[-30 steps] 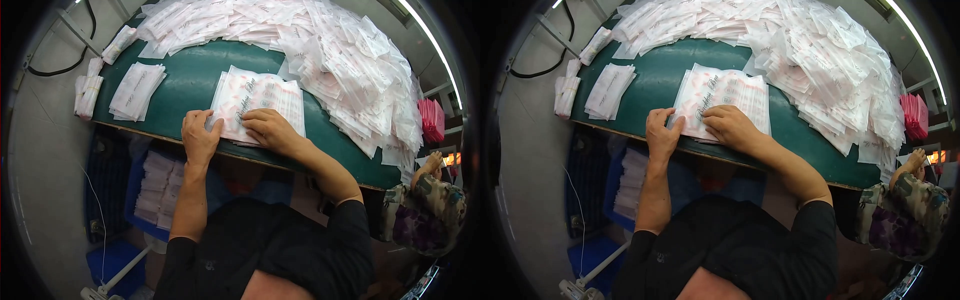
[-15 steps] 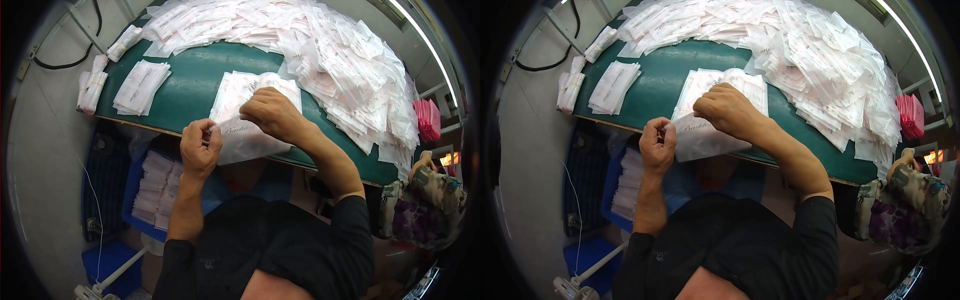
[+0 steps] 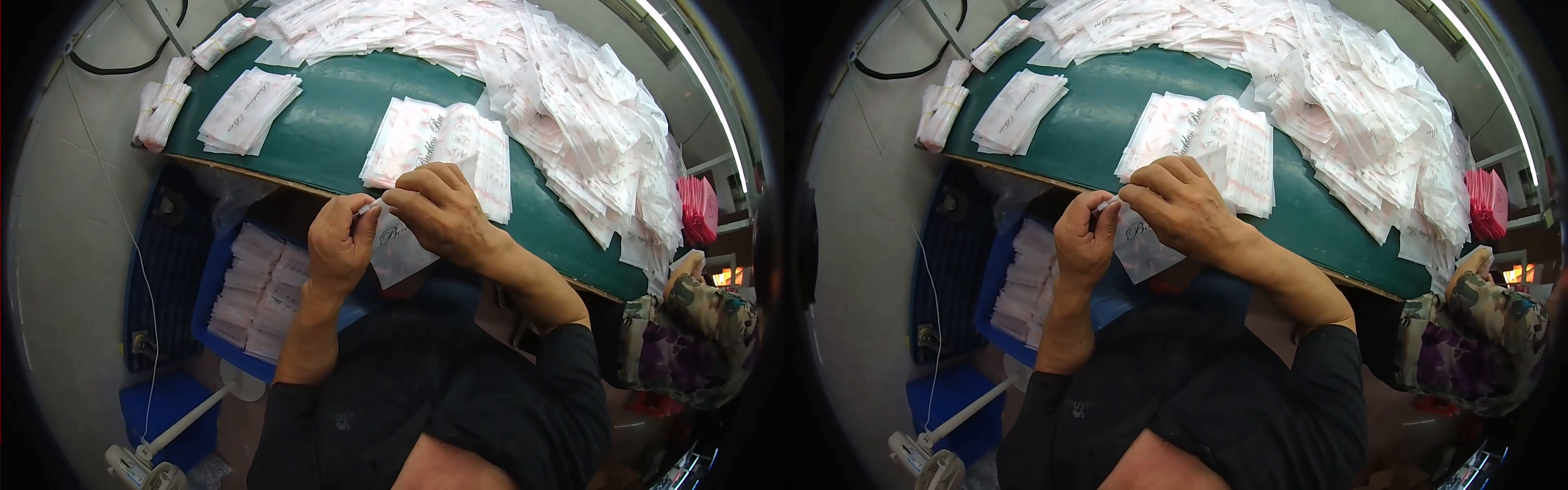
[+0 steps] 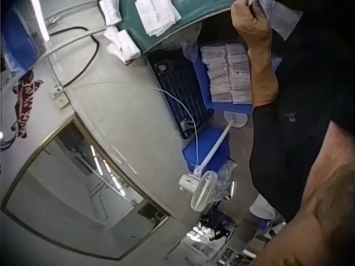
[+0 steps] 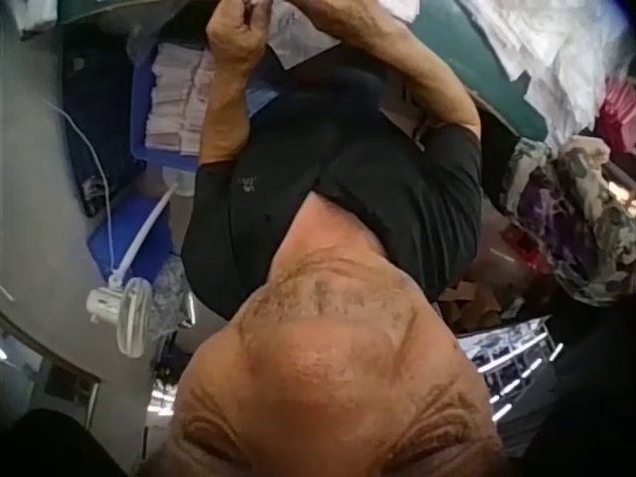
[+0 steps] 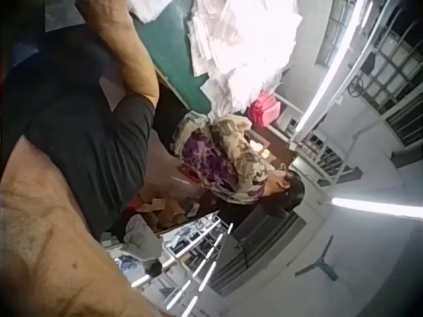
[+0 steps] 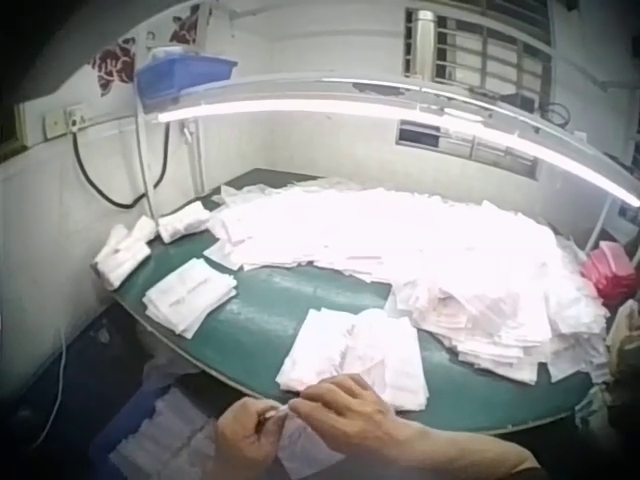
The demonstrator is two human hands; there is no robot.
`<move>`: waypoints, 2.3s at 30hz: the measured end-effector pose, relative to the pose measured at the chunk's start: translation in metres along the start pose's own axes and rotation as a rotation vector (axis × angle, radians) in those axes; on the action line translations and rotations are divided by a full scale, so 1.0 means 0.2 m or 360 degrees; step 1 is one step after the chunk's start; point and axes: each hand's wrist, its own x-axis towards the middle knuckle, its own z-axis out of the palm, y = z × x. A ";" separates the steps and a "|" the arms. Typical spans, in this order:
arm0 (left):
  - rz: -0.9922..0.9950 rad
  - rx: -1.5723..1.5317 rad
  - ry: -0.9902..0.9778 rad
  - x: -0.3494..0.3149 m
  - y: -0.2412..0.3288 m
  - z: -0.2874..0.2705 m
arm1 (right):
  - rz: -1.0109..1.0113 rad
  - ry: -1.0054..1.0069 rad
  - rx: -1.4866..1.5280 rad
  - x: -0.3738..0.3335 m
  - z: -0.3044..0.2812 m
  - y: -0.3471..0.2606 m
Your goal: Fold and stack white plastic bags at a packaging station.
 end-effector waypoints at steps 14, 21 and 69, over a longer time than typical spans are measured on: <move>-0.0117 -0.0104 0.0006 -0.10 0.02 -0.07 | -0.0102 0.0104 -0.0102 -0.04 0.06 -0.10; -0.0130 -0.0087 0.0001 -0.13 0.02 -0.07 | -0.0089 0.0100 -0.0085 -0.05 0.08 -0.12; -0.1154 -0.1106 -0.0555 -0.21 -0.15 0.02 | 0.1173 0.0356 0.3272 -0.02 0.18 0.00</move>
